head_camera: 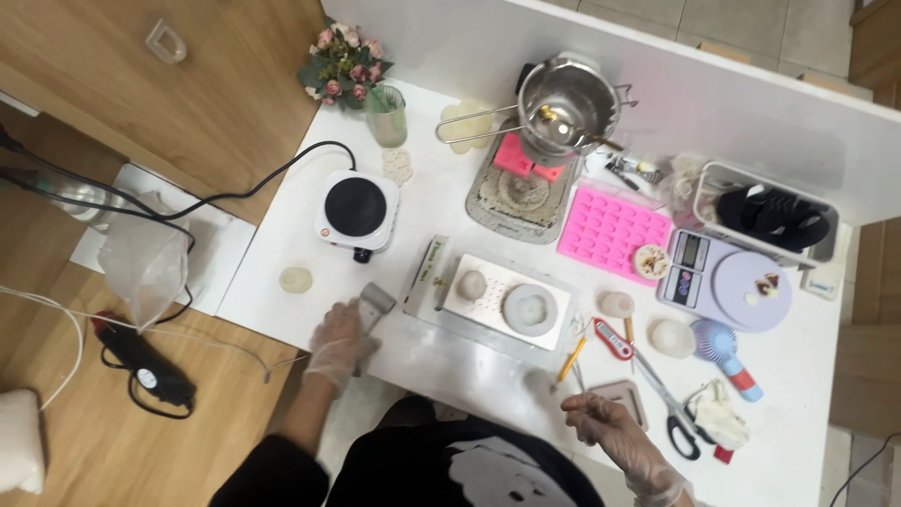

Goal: Putting on protective gloves and using a handheld heat tool to shape and smooth a wax sphere.

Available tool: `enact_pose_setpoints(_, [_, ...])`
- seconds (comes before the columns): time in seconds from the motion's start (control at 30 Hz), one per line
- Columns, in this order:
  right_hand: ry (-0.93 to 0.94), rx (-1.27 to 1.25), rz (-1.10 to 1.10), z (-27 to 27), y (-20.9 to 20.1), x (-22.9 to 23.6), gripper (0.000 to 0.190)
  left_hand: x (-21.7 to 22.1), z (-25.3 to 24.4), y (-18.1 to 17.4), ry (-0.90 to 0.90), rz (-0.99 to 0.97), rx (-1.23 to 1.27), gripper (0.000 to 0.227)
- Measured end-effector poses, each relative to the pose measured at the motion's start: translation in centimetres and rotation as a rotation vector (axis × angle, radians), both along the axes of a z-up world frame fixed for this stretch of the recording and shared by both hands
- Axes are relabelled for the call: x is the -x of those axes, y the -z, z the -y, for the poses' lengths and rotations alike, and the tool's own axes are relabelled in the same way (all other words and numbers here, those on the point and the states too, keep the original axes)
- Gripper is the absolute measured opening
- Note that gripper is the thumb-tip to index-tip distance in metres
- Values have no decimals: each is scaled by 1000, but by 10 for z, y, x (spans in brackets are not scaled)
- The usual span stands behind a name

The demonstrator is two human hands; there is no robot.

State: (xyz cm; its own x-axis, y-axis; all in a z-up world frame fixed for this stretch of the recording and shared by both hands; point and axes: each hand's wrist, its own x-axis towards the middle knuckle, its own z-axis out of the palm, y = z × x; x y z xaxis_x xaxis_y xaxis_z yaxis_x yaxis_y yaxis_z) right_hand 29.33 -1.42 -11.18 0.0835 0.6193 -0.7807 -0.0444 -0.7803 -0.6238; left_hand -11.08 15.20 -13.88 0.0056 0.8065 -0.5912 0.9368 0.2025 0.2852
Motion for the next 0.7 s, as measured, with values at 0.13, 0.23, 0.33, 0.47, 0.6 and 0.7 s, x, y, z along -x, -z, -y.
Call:
enact_pose_setpoints(0.13, [-114,77,-11,-17,-28,56,26,22,-7,92,-85,-21,-79,62])
enact_pose_setpoints(0.23, [-196,56,6,-39,-60,98,26,25,1,47,-394,331,101,59])
enact_pose_setpoints(0.33, [-298,-33,101,-71,-106,143,34,28,8,54,-696,1160,304,47])
enact_pose_setpoints(0.47, [-337,-587,282,-101,-122,177,43,-10,10,11,-521,2305,1017,59])
enact_pose_setpoints(0.6, [-228,-593,196,-124,-153,185,65,-69,-8,-60,-243,2369,866,47])
enact_pose_setpoints(0.7, [-33,-552,53,-127,-153,176,62,-102,-15,-80,-119,1677,92,33])
